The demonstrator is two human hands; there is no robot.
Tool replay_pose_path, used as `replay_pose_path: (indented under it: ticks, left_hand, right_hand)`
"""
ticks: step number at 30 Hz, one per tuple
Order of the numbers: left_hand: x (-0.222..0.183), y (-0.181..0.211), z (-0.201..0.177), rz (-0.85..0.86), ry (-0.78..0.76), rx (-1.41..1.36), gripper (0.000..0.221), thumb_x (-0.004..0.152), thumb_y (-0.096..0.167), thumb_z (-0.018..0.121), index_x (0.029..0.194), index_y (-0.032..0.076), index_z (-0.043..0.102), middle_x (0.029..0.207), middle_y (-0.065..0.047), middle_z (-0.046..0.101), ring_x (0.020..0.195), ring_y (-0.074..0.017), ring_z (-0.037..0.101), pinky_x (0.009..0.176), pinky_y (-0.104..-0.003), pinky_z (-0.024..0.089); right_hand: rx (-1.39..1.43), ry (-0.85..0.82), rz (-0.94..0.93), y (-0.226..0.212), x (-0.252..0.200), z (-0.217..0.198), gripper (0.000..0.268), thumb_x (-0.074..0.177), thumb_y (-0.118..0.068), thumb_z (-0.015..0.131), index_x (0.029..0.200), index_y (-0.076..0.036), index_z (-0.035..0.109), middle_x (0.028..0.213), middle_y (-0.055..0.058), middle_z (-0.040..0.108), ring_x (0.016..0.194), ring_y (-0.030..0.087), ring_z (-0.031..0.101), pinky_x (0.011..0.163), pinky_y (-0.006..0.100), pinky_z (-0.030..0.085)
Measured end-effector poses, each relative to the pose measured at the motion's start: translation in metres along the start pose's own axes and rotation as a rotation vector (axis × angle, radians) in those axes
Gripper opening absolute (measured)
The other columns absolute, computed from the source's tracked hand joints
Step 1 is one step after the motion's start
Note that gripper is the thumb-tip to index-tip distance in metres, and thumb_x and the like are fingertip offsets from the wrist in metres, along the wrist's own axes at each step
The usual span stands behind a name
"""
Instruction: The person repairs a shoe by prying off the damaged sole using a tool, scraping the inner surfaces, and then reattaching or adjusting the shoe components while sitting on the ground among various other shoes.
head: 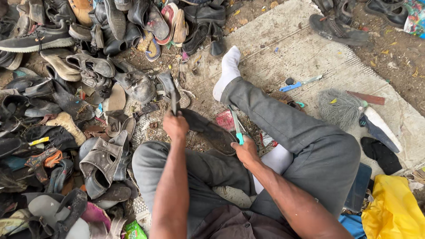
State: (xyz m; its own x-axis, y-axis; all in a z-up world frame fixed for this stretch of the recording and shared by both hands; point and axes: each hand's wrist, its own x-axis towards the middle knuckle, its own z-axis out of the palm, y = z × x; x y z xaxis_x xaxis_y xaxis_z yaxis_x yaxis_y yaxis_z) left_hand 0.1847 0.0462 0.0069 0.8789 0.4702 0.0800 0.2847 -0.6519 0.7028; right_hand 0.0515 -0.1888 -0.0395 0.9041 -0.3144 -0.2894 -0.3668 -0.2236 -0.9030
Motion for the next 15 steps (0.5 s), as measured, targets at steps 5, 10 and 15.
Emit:
replay_pose_path:
  ticks: [5,10,15]
  left_hand:
    - [0.043,-0.025,0.006,0.101,0.034,0.181,0.026,0.091,0.019,0.066,0.104,-0.004,0.069,0.101,-0.027,0.07,0.093,-0.0445,0.068,0.084,-0.053,0.052]
    - [0.086,-0.061,-0.014,-0.069,0.076,0.262,0.017,0.094,0.011,0.061,0.102,-0.002,0.07,0.101,-0.022,0.068,0.089,-0.038,0.07,0.076,-0.049,0.056]
    - [0.159,-0.113,-0.043,-0.388,0.255,-0.709,0.02,0.092,0.005,0.071,0.106,-0.009,0.068,0.09,-0.014,0.069,0.073,-0.0254,0.066,0.059,-0.037,0.053]
  right_hand:
    - [0.029,-0.112,0.031,-0.011,-0.014,-0.004,0.017,0.087,-0.014,0.074,0.094,0.002,0.071,0.073,0.006,0.066,0.068,0.015,0.058,0.064,0.036,0.048]
    - [-0.165,-0.104,0.103,0.005,-0.03,-0.039,0.022,0.086,-0.016,0.077,0.084,0.004,0.068,0.058,0.002,0.059,0.053,0.012,0.052,0.049,0.038,0.043]
    - [0.21,-0.171,0.331,0.023,-0.018,-0.062,0.013,0.087,-0.011,0.072,0.09,0.0,0.064,0.053,0.002,0.044,0.039,0.016,0.038,0.037,0.038,0.03]
